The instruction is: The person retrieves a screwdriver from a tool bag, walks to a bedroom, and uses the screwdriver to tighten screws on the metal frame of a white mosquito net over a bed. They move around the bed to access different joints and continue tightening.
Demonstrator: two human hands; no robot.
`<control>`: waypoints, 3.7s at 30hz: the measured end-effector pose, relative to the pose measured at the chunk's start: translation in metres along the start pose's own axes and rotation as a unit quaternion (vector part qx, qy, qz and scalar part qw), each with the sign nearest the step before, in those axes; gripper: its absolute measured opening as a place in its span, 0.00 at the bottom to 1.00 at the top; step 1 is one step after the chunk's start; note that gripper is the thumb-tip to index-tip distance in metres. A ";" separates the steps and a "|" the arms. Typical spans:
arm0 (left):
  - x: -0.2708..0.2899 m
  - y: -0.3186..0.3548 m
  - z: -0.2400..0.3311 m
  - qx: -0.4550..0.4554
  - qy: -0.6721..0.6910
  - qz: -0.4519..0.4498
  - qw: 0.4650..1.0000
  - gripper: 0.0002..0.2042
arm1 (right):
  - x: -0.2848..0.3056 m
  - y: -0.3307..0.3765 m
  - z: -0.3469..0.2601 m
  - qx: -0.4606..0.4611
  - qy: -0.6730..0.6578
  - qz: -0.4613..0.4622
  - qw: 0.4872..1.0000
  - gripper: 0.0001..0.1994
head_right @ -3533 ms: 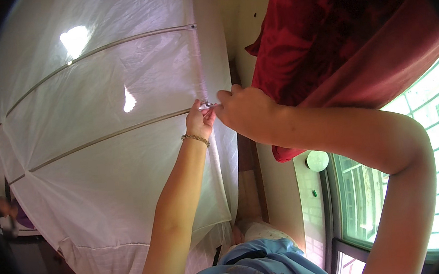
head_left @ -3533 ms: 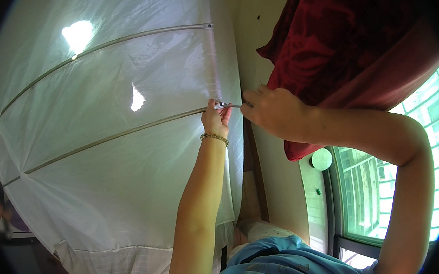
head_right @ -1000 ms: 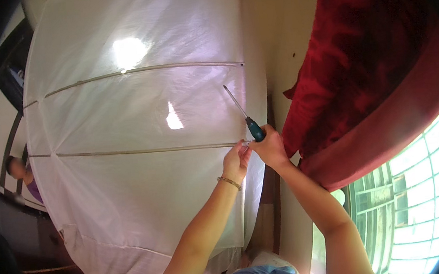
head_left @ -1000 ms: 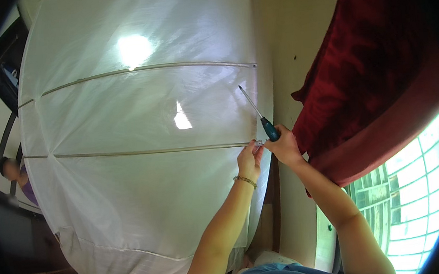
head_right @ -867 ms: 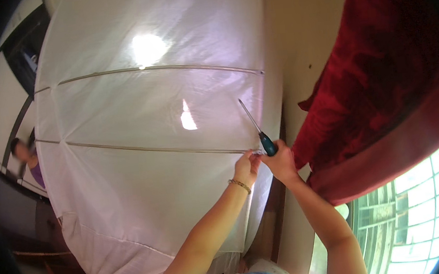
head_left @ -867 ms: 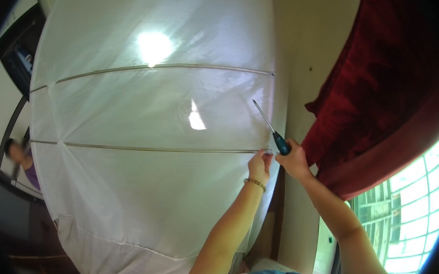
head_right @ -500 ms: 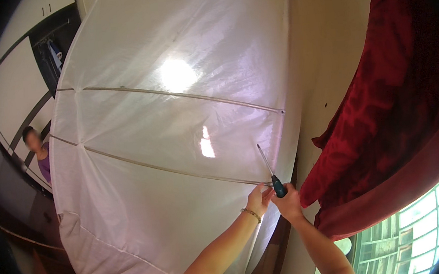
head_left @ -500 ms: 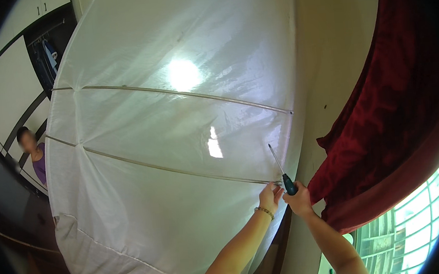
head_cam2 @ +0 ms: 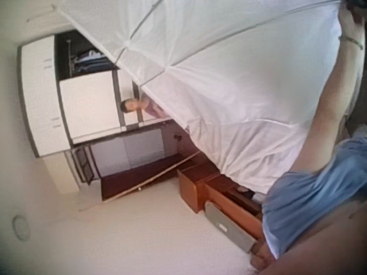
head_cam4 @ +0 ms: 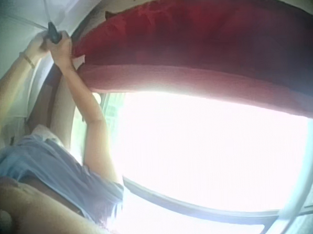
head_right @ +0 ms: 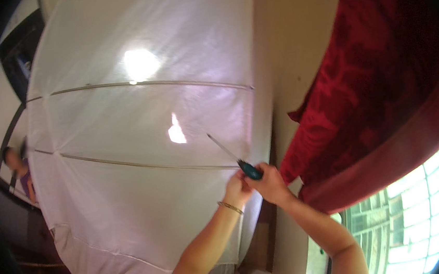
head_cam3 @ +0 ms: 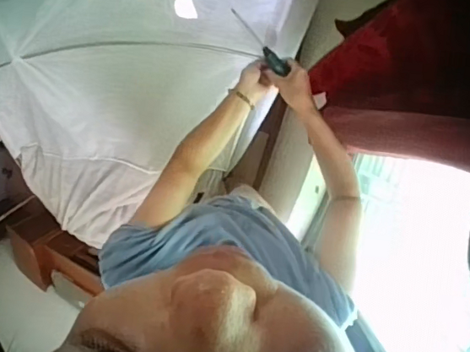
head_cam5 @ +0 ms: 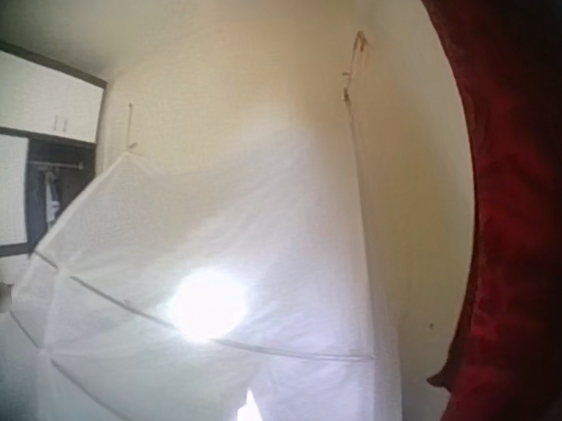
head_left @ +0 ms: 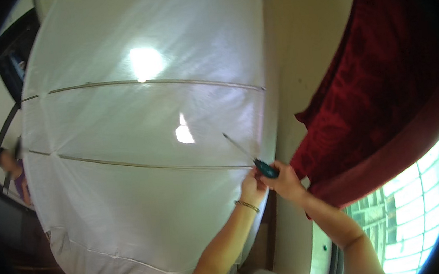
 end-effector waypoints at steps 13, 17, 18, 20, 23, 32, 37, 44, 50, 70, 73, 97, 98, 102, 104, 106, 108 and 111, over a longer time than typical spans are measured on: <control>-0.140 -0.083 0.092 -0.097 -0.151 -0.001 0.984 0.05 | 0.142 -0.054 -0.079 0.076 0.216 0.077 0.970 0.13; -0.163 -0.104 0.098 -0.130 -0.171 0.008 0.977 0.05 | 0.147 -0.059 -0.094 0.083 0.248 0.071 0.962 0.12; -0.165 -0.107 0.099 -0.138 -0.174 0.005 0.975 0.06 | 0.147 -0.060 -0.098 0.098 0.248 0.064 0.962 0.12; -0.170 -0.112 0.100 -0.145 -0.186 -0.010 0.972 0.06 | 0.149 -0.062 -0.099 0.060 0.269 0.051 0.960 0.12; -0.173 -0.115 0.101 -0.158 -0.198 -0.019 0.967 0.06 | 0.147 -0.065 -0.105 0.084 0.287 0.047 0.953 0.12; -0.174 -0.118 0.102 -0.165 -0.235 -0.003 0.958 0.08 | 0.147 -0.061 -0.117 0.040 0.298 0.031 0.953 0.12; -0.174 -0.120 0.103 -0.169 -0.238 0.002 0.956 0.07 | 0.144 -0.063 -0.117 0.018 0.317 0.028 0.948 0.11; -0.178 -0.117 0.101 -0.178 -0.222 0.023 0.958 0.07 | 0.158 -0.079 -0.123 -0.073 0.227 -0.024 0.971 0.12; -0.178 -0.118 0.100 -0.184 -0.219 0.024 0.958 0.07 | 0.172 -0.087 -0.141 -0.209 0.017 -0.071 0.975 0.10; -0.165 -0.145 0.120 -0.145 -0.289 -0.027 0.946 0.08 | 0.135 -0.107 -0.180 0.183 0.688 -0.033 0.702 0.07; -0.159 -0.158 0.128 -0.165 -0.285 -0.034 0.944 0.06 | 0.141 -0.119 -0.175 0.086 0.662 -0.103 0.737 0.05; -0.147 -0.171 0.129 -0.162 -0.331 -0.084 0.926 0.07 | 0.111 -0.128 -0.167 0.157 0.705 -0.062 0.689 0.05; -0.150 -0.167 0.128 -0.157 -0.295 -0.087 0.938 0.07 | 0.109 -0.129 -0.172 0.149 0.709 -0.062 0.686 0.05; -0.162 -0.153 0.117 -0.173 -0.242 -0.004 0.955 0.06 | 0.104 -0.132 -0.183 0.046 0.738 -0.104 0.665 0.09; -0.168 -0.148 0.115 -0.167 -0.217 0.022 0.962 0.06 | 0.103 -0.128 -0.184 0.065 0.757 -0.098 0.642 0.08; -0.172 -0.143 0.115 -0.169 -0.218 0.037 0.961 0.06 | 0.105 -0.123 -0.180 0.053 0.791 -0.095 0.602 0.07; -0.175 -0.140 0.115 -0.167 -0.216 0.043 0.961 0.07 | 0.099 -0.119 -0.174 0.118 0.838 -0.137 0.515 0.06; -0.178 -0.139 0.116 -0.164 -0.216 0.031 0.962 0.07 | 0.094 -0.117 -0.169 0.186 0.877 -0.143 0.419 0.07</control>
Point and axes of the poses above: each hand's wrist, its own y-axis away from the middle knuckle, its own x-axis out of the back of the hand, z = x × y, the point moved 3 cm from there along -y, towards the middle knuckle, and after that the axes turned 6 degrees about -z, right-handed, at the moved point
